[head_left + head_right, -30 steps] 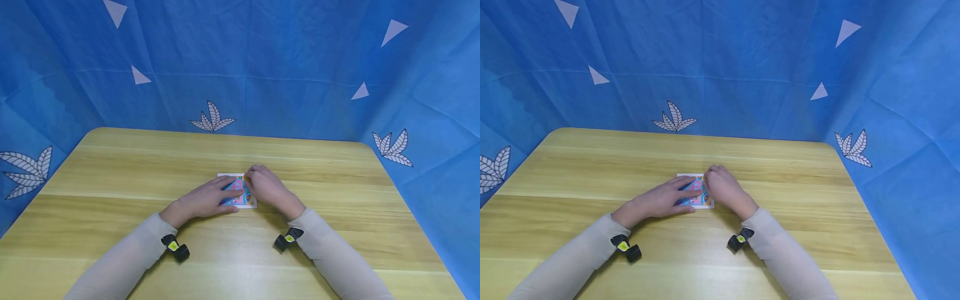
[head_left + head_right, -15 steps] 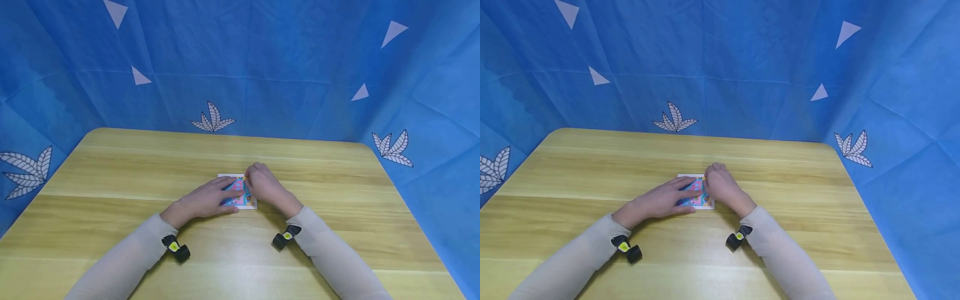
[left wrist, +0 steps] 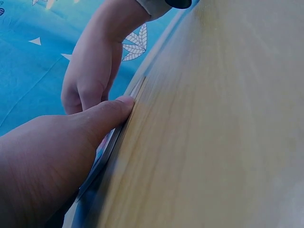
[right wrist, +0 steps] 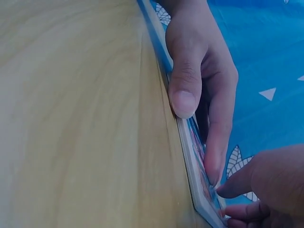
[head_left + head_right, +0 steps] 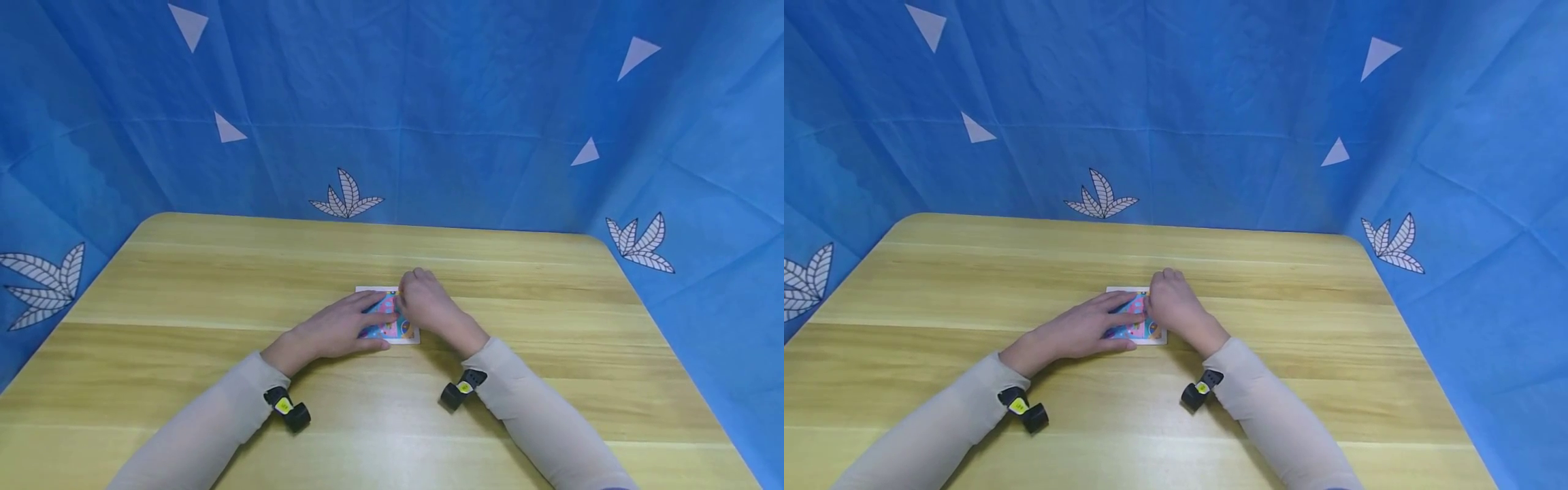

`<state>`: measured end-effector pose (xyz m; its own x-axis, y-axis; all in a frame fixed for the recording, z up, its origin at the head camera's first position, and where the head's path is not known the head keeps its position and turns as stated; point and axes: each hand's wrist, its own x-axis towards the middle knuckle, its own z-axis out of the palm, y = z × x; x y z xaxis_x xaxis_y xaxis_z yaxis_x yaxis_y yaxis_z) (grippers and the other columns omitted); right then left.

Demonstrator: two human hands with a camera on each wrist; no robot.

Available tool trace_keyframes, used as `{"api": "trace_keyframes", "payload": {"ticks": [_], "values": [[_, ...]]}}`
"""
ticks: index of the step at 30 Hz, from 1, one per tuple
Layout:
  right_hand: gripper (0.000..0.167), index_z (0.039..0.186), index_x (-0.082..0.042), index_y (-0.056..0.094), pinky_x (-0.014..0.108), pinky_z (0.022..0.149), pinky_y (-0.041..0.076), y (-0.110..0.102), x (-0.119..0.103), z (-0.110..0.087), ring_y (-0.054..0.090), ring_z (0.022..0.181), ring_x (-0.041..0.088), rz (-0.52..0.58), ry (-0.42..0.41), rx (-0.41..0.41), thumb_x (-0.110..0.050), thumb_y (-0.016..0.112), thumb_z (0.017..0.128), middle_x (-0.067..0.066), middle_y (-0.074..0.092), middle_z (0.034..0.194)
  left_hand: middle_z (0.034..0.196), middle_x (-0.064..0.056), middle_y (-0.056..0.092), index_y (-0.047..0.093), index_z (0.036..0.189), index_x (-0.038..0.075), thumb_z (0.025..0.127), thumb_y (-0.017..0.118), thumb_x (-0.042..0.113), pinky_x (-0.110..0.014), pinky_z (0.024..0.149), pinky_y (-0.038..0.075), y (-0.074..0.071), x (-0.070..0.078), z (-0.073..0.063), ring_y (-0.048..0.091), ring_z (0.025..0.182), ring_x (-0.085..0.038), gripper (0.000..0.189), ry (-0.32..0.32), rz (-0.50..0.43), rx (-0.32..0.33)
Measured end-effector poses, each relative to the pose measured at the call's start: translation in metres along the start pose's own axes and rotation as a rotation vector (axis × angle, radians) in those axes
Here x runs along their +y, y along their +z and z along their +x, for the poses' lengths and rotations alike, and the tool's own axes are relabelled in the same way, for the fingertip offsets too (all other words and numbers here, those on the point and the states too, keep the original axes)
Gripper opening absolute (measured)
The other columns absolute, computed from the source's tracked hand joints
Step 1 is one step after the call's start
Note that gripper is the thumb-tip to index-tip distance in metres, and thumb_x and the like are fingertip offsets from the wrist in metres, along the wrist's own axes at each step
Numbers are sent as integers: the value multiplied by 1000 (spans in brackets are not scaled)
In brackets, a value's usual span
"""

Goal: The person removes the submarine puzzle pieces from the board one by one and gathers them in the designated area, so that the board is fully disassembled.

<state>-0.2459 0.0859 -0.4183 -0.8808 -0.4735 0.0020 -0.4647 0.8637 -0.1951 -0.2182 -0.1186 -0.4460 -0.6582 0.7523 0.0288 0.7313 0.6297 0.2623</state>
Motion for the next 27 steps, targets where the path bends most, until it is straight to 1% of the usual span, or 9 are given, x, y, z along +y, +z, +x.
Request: {"api": "trace_keyframes", "payload": {"ticks": [2, 7, 10, 13, 17, 20, 27], "values": [[23, 101, 5, 60, 41, 93, 44, 0, -1, 0, 53, 91, 26, -5, 10, -9, -18, 58, 98, 12, 58, 94, 157, -12, 29, 49, 146, 29, 97, 48, 58, -46, 116, 26, 1, 0, 0, 27, 143, -31, 57, -3, -5, -2], [23, 102, 5, 60, 40, 86, 49, 0, -4, 1, 55, 89, 26, 24, 48, -13, -17, 57, 98, 12, 57, 92, 157, -13, 30, 51, 145, 27, 97, 49, 56, -45, 116, 27, 2, 0, -2, 28, 143, -31, 56, 5, 0, 8], [22, 105, 4, 61, 39, 84, 50, -2, -6, 0, 55, 89, 26, 36, 57, -14, -17, 57, 98, 12, 58, 94, 156, -13, 31, 51, 145, 26, 97, 49, 56, -45, 115, 28, 2, 0, -3, 28, 143, -31, 56, 15, 6, 21], [21, 105, 3, 65, 39, 85, 51, -3, -7, -2, 57, 90, 27, 26, 31, 8, -15, 58, 97, 13, 60, 96, 156, -14, 31, 50, 146, 26, 98, 47, 57, -46, 115, 28, 4, -1, -4, 29, 142, -32, 57, 21, 9, 33], [22, 106, 3, 70, 41, 90, 50, -5, -7, -4, 60, 93, 29, -4, -14, 55, -11, 55, 98, 14, 65, 97, 157, -12, 29, 47, 147, 28, 98, 44, 59, -45, 115, 28, 7, -2, -4, 27, 143, -30, 58, 22, 11, 38], [23, 106, 4, 71, 42, 92, 50, -6, -6, -4, 62, 95, 30, -16, -21, 75, -11, 54, 98, 15, 66, 98, 158, -11, 28, 44, 149, 30, 99, 43, 58, -44, 116, 27, 9, -3, -3, 25, 144, -29, 57, 27, 15, 40], [20, 103, 4, 70, 39, 84, 53, -6, -2, -4, 60, 90, 28, -5, -4, 79, -9, 55, 96, 13, 64, 96, 158, -11, 26, 43, 149, 32, 99, 41, 58, -44, 117, 24, 7, -3, -2, 22, 145, -29, 57, 30, 21, 29]]}}
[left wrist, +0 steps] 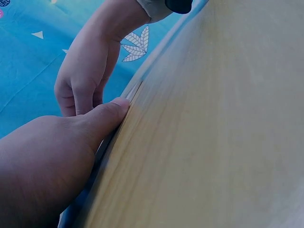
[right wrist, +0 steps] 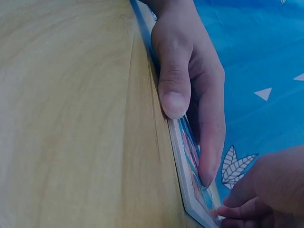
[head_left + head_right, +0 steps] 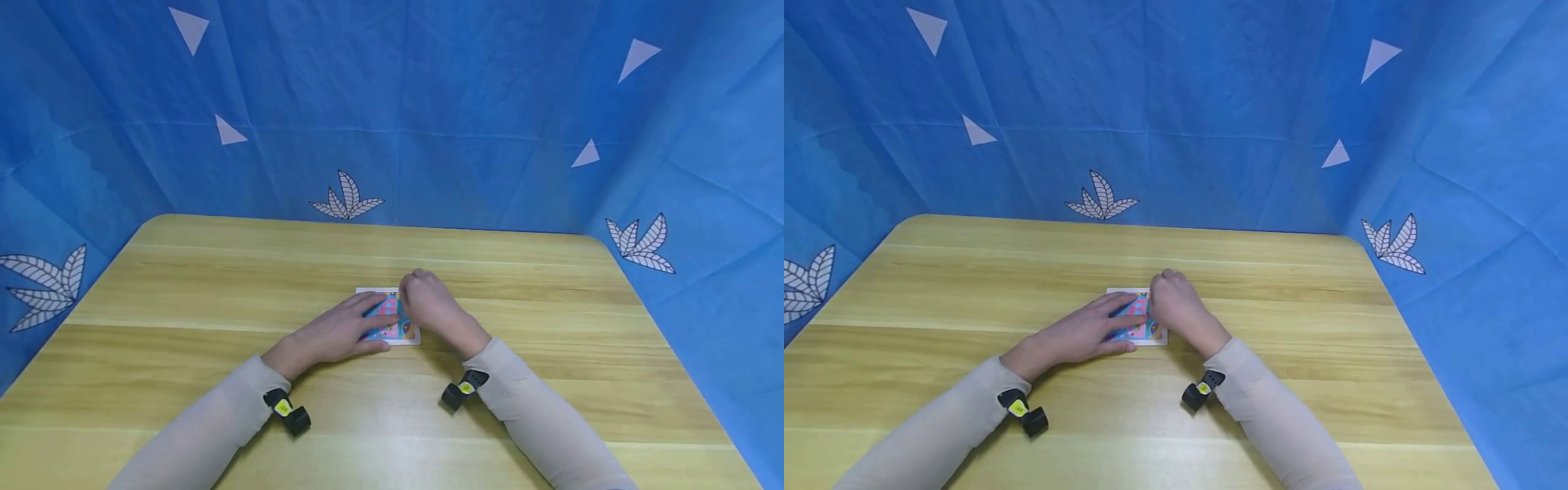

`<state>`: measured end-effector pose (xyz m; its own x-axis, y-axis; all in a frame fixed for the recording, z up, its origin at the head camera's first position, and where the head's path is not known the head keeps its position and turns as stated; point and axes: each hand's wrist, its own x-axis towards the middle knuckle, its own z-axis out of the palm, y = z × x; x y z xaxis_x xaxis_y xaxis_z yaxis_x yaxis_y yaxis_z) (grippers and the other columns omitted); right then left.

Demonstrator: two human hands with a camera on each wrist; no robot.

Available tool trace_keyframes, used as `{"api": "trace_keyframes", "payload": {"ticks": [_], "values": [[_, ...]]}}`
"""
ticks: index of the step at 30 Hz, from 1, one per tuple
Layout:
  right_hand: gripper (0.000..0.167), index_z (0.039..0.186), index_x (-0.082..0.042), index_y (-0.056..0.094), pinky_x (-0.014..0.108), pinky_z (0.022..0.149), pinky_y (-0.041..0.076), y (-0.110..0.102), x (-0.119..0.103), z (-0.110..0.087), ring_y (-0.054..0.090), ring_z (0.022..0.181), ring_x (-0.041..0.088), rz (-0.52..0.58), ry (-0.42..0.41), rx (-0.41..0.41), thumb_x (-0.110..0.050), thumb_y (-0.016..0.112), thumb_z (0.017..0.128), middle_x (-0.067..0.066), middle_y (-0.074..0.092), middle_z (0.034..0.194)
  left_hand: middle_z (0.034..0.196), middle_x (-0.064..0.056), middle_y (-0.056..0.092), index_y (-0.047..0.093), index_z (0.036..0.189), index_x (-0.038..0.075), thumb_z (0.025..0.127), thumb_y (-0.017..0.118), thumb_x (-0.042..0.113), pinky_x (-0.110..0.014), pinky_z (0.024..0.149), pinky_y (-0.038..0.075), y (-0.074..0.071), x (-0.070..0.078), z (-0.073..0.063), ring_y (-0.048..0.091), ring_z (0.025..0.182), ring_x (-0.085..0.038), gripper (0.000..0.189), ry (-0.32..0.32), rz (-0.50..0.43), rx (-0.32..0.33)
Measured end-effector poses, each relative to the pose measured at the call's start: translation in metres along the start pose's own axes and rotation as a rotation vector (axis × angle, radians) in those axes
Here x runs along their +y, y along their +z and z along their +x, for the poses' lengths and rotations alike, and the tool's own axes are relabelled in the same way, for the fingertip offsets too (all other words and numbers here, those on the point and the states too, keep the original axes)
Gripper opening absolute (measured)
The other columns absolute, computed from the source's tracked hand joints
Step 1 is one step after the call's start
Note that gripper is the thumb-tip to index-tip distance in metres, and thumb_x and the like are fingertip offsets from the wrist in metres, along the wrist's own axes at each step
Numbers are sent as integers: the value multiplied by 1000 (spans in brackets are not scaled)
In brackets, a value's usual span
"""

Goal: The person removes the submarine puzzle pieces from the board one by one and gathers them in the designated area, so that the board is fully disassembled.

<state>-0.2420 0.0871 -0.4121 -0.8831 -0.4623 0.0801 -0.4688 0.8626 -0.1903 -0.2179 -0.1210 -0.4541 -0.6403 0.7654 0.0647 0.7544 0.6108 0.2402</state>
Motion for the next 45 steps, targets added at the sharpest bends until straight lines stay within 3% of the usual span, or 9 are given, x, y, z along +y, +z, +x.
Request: {"api": "trace_keyframes", "payload": {"ticks": [9, 18, 28, 36, 41, 45], "values": [[16, 100, 0, 74, 36, 90, 50, -7, -8, -1, 60, 95, 25, -187, -105, -56, -7, 61, 94, 11, 67, 99, 158, -12, 28, 46, 148, 30, 99, 39, 60, -45, 117, 24, -3, 1, 1, 23, 145, -30, 58, -15, 5, 8], [20, 107, 2, 69, 39, 92, 50, -2, 4, 2, 58, 101, 29, 62, -15, -57, 1, 58, 91, 13, 63, 105, 158, -11, 27, 43, 149, 32, 99, 42, 59, -46, 117, 25, -3, 2, 0, 22, 145, -31, 57, -28, -9, -3], [15, 105, 2, 65, 40, 92, 47, 1, 5, 2, 56, 99, 28, 82, 6, -59, -1, 59, 91, 12, 60, 100, 159, -10, 25, 43, 149, 33, 99, 42, 58, -45, 117, 23, -4, 4, 0, 21, 145, -29, 56, -27, -9, -3], [18, 109, 2, 62, 41, 87, 51, -1, 4, 3, 58, 96, 28, 128, 71, -116, -5, 54, 95, 12, 60, 101, 159, -10, 24, 43, 149, 32, 99, 43, 58, -46, 117, 23, -4, 4, -1, 19, 146, -32, 56, -21, -25, -2], [18, 111, -2, 64, 37, 78, 51, 2, 13, 8, 57, 89, 22, 260, 113, -149, -13, 54, 100, 9, 60, 101, 159, -8, 25, 42, 150, 31, 100, 43, 57, -45, 118, 22, -3, 2, -1, 20, 146, -31, 56, -1, -14, 1], [16, 104, -6, 68, 31, 70, 49, 5, 25, 12, 56, 79, 17, 402, 140, -151, -14, 54, 101, 5, 63, 94, 160, -6, 24, 39, 151, 31, 100, 42, 57, -44, 118, 19, -2, 2, -1, 19, 146, -30, 57, 1, -1, -6]]}}
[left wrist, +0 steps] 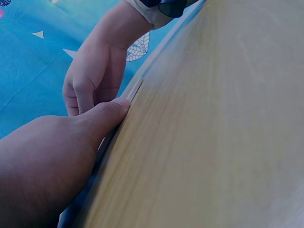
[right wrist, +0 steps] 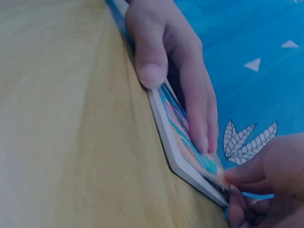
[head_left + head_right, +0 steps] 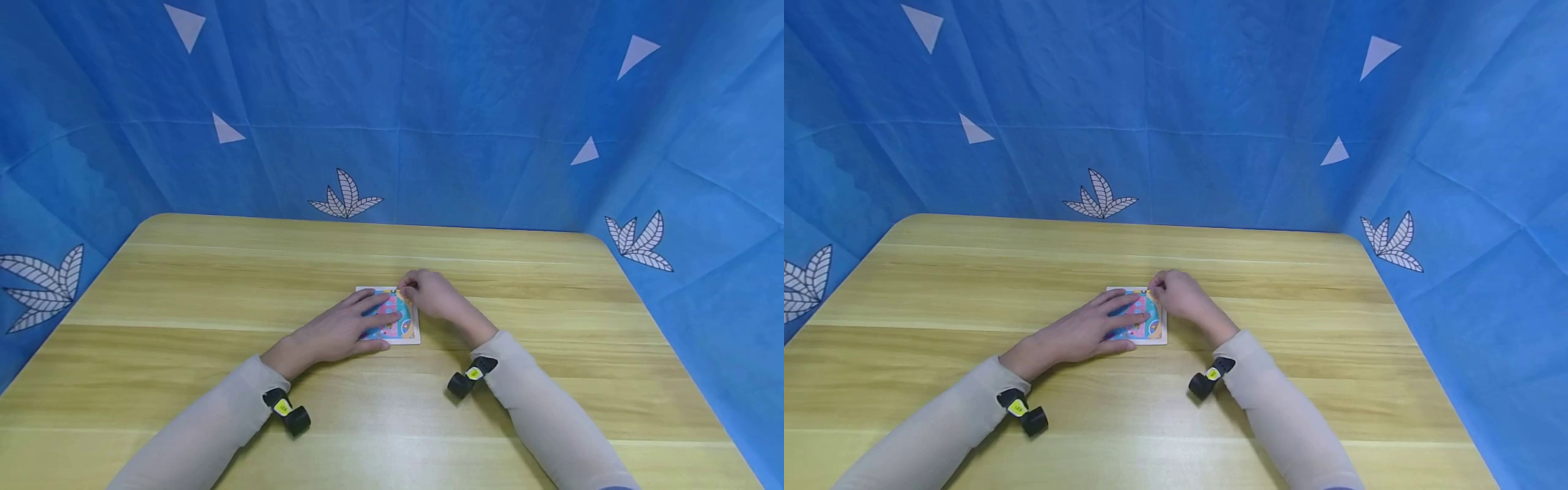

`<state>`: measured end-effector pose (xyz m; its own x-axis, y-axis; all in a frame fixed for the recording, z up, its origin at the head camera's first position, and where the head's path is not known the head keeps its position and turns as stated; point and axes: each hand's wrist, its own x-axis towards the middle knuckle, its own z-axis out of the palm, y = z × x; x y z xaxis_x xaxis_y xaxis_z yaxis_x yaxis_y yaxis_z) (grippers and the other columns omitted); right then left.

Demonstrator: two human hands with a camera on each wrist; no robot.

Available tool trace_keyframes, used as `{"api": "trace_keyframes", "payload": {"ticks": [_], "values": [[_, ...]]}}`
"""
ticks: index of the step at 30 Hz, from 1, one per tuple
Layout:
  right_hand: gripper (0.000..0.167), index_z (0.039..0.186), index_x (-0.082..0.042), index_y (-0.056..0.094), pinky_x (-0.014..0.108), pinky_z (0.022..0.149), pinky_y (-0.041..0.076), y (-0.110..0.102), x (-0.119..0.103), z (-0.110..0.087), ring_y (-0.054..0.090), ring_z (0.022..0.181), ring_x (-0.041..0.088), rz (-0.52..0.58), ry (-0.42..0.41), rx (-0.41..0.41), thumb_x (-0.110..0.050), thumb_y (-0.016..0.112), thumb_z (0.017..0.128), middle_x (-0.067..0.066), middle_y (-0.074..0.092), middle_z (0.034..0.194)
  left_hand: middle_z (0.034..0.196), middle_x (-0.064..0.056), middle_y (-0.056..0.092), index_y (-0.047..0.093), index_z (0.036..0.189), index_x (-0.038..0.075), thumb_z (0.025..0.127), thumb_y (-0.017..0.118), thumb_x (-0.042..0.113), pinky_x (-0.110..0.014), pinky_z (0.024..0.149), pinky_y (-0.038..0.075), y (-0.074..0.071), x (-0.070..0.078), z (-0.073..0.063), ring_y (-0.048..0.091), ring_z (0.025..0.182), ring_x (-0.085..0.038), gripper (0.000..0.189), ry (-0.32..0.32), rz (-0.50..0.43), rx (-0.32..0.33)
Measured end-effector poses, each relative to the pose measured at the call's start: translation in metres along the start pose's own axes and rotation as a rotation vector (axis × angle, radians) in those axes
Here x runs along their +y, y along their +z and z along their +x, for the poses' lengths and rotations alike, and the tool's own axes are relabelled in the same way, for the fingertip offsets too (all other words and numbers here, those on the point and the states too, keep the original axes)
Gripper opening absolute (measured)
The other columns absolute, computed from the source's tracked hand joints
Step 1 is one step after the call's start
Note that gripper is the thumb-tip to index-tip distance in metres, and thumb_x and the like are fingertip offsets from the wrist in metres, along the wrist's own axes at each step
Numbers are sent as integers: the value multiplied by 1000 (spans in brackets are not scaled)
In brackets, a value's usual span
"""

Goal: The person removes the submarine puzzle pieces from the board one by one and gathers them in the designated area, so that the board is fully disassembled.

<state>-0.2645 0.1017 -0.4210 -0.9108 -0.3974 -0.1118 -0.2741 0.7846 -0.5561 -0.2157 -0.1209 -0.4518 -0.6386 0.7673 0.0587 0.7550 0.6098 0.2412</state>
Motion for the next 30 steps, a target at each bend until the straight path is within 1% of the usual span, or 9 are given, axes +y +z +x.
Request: {"api": "trace_keyframes", "payload": {"ticks": [3, 6, 10, 14, 20, 23, 30], "values": [[15, 99, -8, 69, 29, 68, 48, -2, 5, 2, 55, 77, 16, 71, 7, 2, -16, 56, 101, 3, 65, 90, 161, -5, 22, 38, 151, 33, 100, 41, 58, -44, 119, 19, 0, 1, 0, 18, 146, -30, 57, -14, 3, -12], [16, 97, -8, 70, 29, 67, 47, -3, 7, 2, 55, 77, 17, 99, 7, 5, -19, 59, 100, 2, 65, 89, 161, -4, 21, 37, 151, 34, 99, 39, 59, -44, 119, 18, 0, 1, 1, 18, 146, -30, 58, -20, 8, -21], [15, 96, -8, 70, 29, 66, 46, -3, 8, 3, 54, 76, 17, 107, -6, 7, -19, 60, 99, 2, 64, 87, 162, -4, 20, 37, 152, 34, 100, 39, 59, -44, 119, 16, 0, 1, 1, 17, 147, -30, 58, -17, 17, -25], [15, 95, -8, 70, 29, 66, 45, -4, 8, 2, 54, 75, 17, 119, -1, 0, -18, 60, 99, 2, 64, 85, 161, -6, 23, 36, 153, 30, 100, 41, 57, -44, 119, 18, 0, 1, 1, 19, 146, -31, 60, -11, 17, -17], [16, 95, -8, 73, 29, 68, 45, -4, 8, 2, 55, 76, 16, 129, -4, -14, -17, 60, 98, 1, 67, 86, 160, -5, 25, 29, 156, 28, 98, 38, 63, -43, 118, 22, 0, 6, 5, 22, 145, -29, 68, -59, 36, -13], [15, 94, -8, 74, 29, 68, 44, -4, 8, 2, 54, 76, 16, 128, -6, -18, -17, 62, 98, 1, 67, 86, 160, -6, 26, 30, 155, 27, 98, 37, 63, -44, 117, 23, -1, 9, 6, 23, 144, -29, 68, -65, 43, -9], [15, 93, -8, 73, 28, 67, 44, -2, 8, 3, 54, 74, 16, 140, -7, -18, -15, 61, 98, 1, 66, 84, 161, -7, 20, 31, 154, 35, 99, 36, 61, -47, 116, 23, -1, 10, 7, 22, 144, -30, 61, -58, 91, -44]]}}
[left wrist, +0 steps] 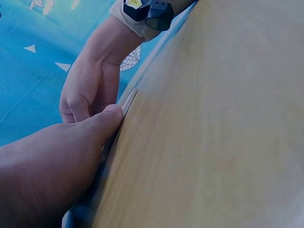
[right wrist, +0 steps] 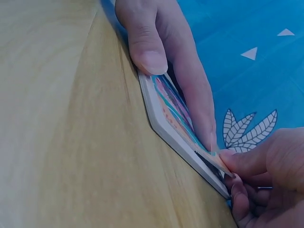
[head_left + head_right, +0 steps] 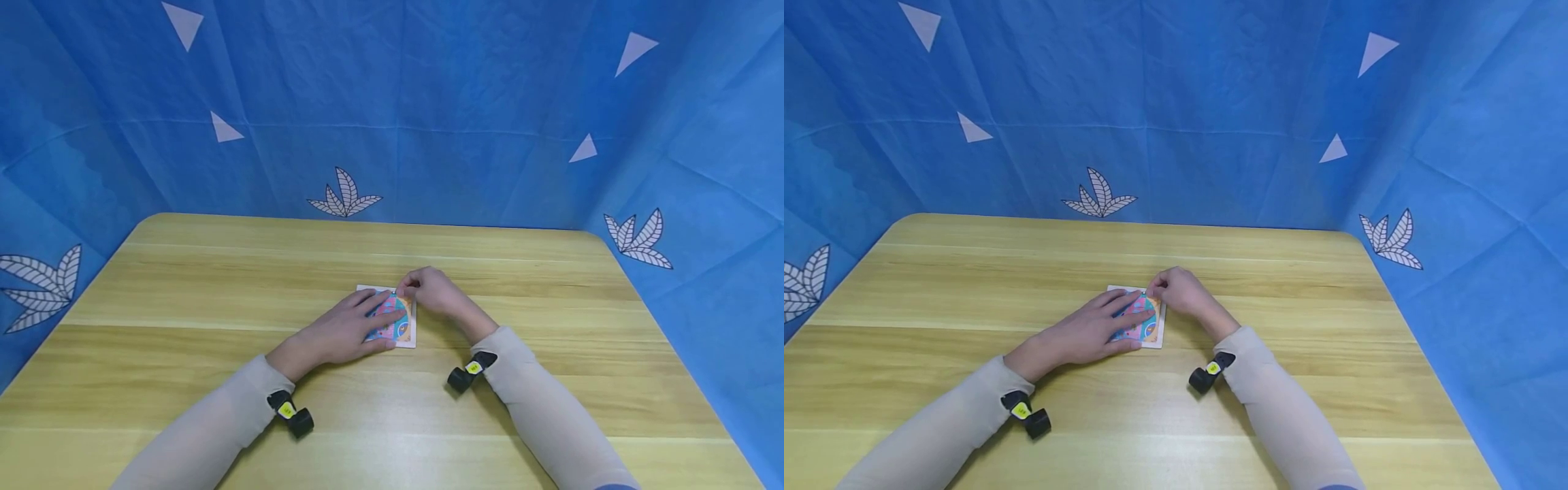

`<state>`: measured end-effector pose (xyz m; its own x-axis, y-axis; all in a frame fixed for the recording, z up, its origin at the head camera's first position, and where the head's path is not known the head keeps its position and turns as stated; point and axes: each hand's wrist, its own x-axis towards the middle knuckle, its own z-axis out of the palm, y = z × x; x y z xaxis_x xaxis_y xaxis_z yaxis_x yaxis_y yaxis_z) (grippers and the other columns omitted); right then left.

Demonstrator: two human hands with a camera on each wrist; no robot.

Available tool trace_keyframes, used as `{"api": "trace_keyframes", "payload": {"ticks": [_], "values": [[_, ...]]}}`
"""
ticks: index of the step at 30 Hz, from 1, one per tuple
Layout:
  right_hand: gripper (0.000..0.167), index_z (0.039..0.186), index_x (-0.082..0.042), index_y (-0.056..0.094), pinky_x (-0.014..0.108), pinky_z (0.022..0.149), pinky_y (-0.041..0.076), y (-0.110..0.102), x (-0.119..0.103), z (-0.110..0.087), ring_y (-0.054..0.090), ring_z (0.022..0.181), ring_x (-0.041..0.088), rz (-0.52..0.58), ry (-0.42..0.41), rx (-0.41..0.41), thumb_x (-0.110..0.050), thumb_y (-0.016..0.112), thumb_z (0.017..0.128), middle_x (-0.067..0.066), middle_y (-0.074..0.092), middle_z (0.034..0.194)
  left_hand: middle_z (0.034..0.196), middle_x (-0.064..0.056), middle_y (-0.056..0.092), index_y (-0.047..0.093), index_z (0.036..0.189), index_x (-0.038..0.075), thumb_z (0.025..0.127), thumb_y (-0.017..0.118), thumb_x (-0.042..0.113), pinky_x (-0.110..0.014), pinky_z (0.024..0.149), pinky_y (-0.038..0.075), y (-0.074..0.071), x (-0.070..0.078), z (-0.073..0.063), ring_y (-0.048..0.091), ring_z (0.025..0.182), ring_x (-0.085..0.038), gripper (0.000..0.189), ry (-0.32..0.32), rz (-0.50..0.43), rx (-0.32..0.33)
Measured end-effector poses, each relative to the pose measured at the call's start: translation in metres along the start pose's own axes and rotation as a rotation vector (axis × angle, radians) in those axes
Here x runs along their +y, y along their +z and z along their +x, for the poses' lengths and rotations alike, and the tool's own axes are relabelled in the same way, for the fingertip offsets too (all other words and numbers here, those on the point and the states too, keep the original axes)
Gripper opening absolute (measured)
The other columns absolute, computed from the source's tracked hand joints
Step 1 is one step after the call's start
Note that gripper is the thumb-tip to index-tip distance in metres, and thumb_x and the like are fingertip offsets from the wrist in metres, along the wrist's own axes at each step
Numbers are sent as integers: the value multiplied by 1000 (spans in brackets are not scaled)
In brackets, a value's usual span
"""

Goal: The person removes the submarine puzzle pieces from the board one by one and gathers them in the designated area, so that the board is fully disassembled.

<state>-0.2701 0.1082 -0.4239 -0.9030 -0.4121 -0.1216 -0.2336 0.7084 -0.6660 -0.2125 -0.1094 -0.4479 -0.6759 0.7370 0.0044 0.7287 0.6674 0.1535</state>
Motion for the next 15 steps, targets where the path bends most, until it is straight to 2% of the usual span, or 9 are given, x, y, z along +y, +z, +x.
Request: {"api": "trace_keyframes", "payload": {"ticks": [15], "values": [[16, 96, -8, 71, 30, 70, 46, 1, 2, -1, 56, 79, 17, 43, 12, -9, -14, 57, 100, 2, 66, 89, 162, -7, 17, 31, 154, 34, 100, 35, 60, -49, 117, 19, 0, 2, 2, 19, 145, -32, 60, -14, 9, -32]]}}
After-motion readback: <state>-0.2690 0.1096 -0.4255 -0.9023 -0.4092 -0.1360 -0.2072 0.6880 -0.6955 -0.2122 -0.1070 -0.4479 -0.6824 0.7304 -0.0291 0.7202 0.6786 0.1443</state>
